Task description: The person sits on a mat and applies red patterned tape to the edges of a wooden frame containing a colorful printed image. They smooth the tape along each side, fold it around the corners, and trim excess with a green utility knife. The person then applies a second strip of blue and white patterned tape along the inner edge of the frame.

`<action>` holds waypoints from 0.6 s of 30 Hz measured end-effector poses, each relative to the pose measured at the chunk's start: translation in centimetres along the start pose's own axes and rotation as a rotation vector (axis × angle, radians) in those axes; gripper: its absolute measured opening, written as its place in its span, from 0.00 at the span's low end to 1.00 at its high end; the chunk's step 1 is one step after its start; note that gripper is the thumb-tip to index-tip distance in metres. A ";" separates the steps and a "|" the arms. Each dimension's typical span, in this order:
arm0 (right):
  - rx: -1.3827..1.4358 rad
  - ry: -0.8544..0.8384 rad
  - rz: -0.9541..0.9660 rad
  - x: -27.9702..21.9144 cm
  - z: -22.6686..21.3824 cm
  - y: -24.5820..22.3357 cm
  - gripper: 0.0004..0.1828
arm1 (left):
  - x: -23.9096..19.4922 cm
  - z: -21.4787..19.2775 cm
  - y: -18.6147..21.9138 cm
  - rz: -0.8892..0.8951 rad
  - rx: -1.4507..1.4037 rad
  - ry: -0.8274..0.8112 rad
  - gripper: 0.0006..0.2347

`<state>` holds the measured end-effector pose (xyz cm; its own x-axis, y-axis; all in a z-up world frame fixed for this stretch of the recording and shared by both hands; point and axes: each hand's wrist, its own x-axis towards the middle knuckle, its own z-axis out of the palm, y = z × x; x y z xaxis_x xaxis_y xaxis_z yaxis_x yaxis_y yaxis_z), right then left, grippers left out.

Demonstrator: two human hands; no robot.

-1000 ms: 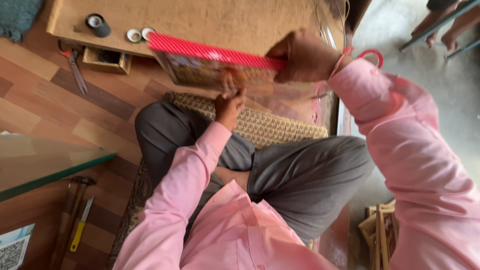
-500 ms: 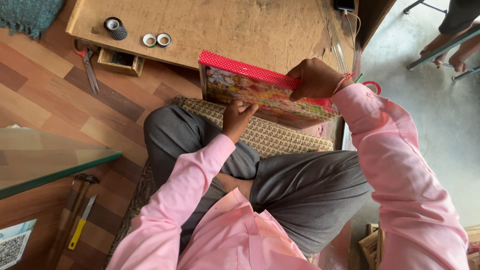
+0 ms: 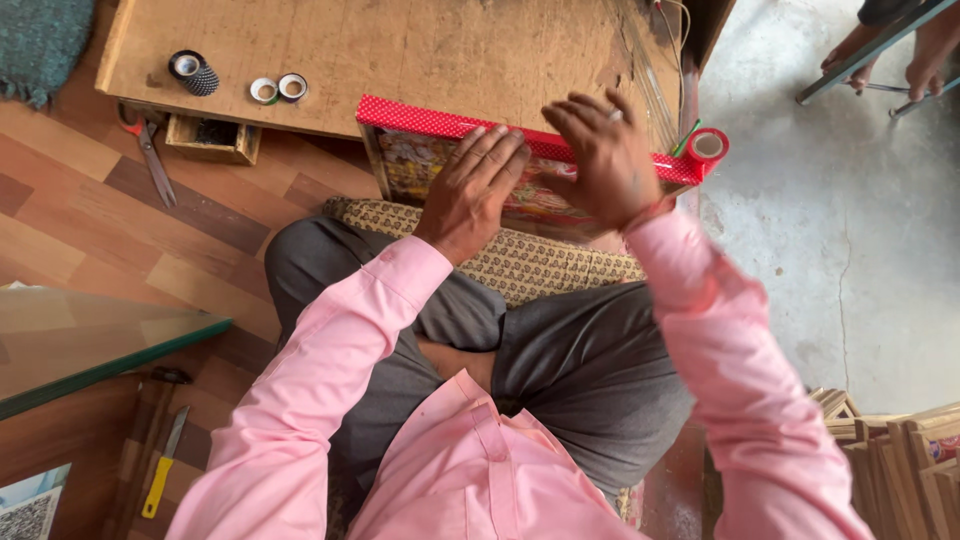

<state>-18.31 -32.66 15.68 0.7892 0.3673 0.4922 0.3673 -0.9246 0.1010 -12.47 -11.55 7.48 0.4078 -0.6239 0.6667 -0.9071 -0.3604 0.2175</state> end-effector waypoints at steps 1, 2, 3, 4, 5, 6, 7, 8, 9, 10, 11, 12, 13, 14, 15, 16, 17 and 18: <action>0.033 0.039 0.007 -0.8 0.3 -1.1 0.33 | 0.1 0.0 0.0 0.002 0.005 0.012 0.18; 0.067 0.078 0.013 -1.7 0.7 -2.5 0.30 | 0.2 -0.1 0.1 0.004 0.010 0.024 0.18; 0.103 0.118 0.021 -2.6 1.2 -3.6 0.27 | 0.0 -0.2 0.1 0.006 0.015 0.032 0.18; 0.079 0.126 0.055 -3.4 1.6 -4.4 0.27 | -0.3 -0.3 0.2 0.020 0.027 0.028 0.19; 0.056 0.137 0.091 -4.1 2.0 -5.2 0.26 | -0.5 -0.4 0.2 0.038 0.041 0.022 0.19; 0.033 0.148 0.127 -4.5 2.4 -5.7 0.26 | -0.7 -0.6 0.1 0.055 0.055 0.016 0.20; 0.035 0.173 0.138 -4.7 2.7 -5.9 0.25 | -0.7 -0.7 -0.2 0.071 0.050 0.013 0.20; 0.037 0.197 0.148 -4.8 2.9 -6.0 0.25 | -0.7 -0.8 -0.5 0.088 0.046 0.009 0.20; 0.045 0.219 0.158 -4.7 3.1 -6.1 0.24 | -1.0 -1.2 -1.0 0.098 0.043 0.001 0.20; 0.044 0.225 0.162 -4.6 3.2 -6.2 0.24 | -1.3 -1.5 -1.5 0.090 0.080 0.009 0.20; 0.042 0.228 0.167 -4.6 3.3 -6.2 0.24 | -1.5 -1.7 -2.1 0.081 0.115 0.017 0.20; 0.040 0.232 0.172 -4.6 3.3 -6.2 0.24 | -1.8 -2.1 -2.7 0.073 0.149 0.026 0.20; 0.043 0.228 0.168 -4.7 3.2 -6.1 0.24 | -2.1 -2.6 -3.3 0.061 0.165 0.027 0.19; 0.046 0.225 0.164 -4.7 3.2 -6.1 0.24 | -2.4 -3.2 -3.9 0.049 0.181 0.027 0.19; 0.050 0.223 0.161 -4.7 3.2 -6.1 0.24 | -2.8 -3.9 -4.6 0.040 0.197 0.026 0.19; 0.047 0.223 0.164 -4.8 3.2 -6.1 0.24 | -3.2 -4.8 -5.3 0.014 0.203 0.029 0.18; 0.043 0.224 0.163 -4.8 3.2 -6.0 0.24 | -3.5 -5.7 -5.9 -0.012 0.212 0.035 0.18; 0.040 0.226 0.162 -4.9 3.2 -6.0 0.24 | -3.9 -6.5 -6.5 -0.039 0.220 0.041 0.17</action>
<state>-22.79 -28.55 9.94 0.7113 0.1790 0.6797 0.2677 -0.9631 -0.0264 -8.88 -2.28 8.15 0.4334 -0.5796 0.6901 -0.8444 -0.5287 0.0862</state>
